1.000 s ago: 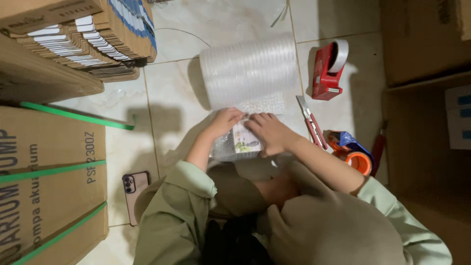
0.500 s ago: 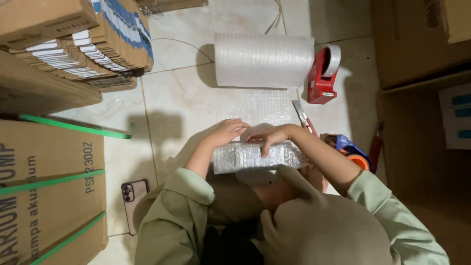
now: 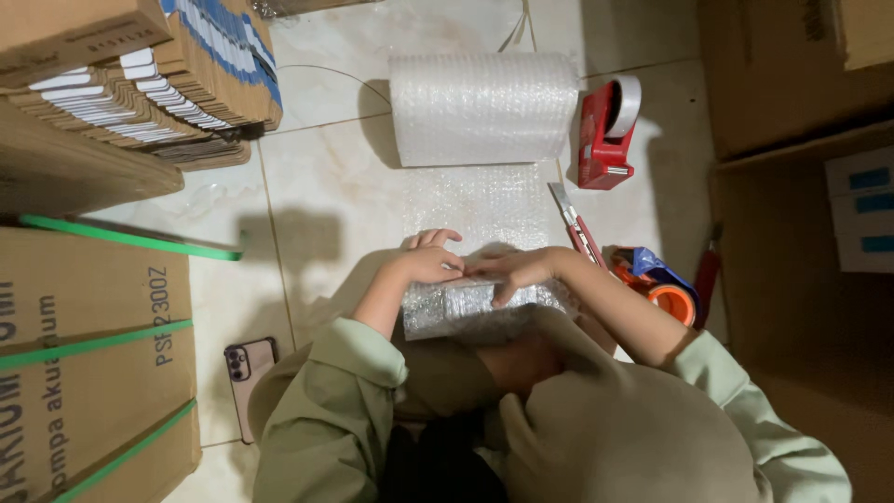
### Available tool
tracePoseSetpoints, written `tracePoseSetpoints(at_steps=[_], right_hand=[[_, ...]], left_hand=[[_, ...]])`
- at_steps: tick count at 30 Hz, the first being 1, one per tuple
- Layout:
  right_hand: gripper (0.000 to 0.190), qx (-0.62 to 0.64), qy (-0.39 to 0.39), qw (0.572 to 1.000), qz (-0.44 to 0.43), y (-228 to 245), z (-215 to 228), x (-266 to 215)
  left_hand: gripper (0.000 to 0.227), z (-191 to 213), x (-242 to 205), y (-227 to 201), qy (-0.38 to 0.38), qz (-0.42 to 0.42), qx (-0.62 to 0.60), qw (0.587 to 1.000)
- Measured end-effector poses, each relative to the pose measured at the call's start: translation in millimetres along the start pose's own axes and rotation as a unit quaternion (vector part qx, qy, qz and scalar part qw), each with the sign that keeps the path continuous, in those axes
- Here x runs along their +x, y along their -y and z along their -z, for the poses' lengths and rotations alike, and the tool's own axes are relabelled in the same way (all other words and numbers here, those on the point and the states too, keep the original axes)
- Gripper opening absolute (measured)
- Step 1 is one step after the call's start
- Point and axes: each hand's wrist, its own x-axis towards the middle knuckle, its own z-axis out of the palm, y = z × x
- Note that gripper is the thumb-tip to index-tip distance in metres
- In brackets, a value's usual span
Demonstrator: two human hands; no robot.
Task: The person sits on the floor and wraps small boxes in bubble wrap. They use a tape dispenser to secure the bubble wrap around the items and place the wrapped packages into a larger cardboard box.
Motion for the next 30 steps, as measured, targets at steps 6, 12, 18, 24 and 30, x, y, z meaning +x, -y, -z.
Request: tracePoseSetpoints(at_steps=[6, 12, 18, 24, 30], right_hand=[[0.092, -0.342, -0.307, 0.882, 0.105, -1, -51, -8], [0.027, -0.522, -0.477, 0.672, 0.220, -74, -80, 33], [0.051, -0.459, -0.358, 0.812, 0.035, 6, -41, -12], [0.040, -0.364, -0.298, 0.881, -0.040, 27, 1, -11], [0.049, -0.292, -0.230, 0.927, -0.043, 16, 29, 1]], left_hand=[[0.038, -3, 2, -1, -0.019, 0.012, 0.008, 1.000], [0.035, 22, -11, -13, -0.045, -0.029, -0.035, 0.998], [0.038, 45, -31, -9, -0.188, -0.072, -0.178, 0.963], [0.051, 55, -36, -1, -0.160, -0.078, -0.236, 0.955], [0.050, 64, -51, -10, -0.124, -0.054, -0.250, 0.959]])
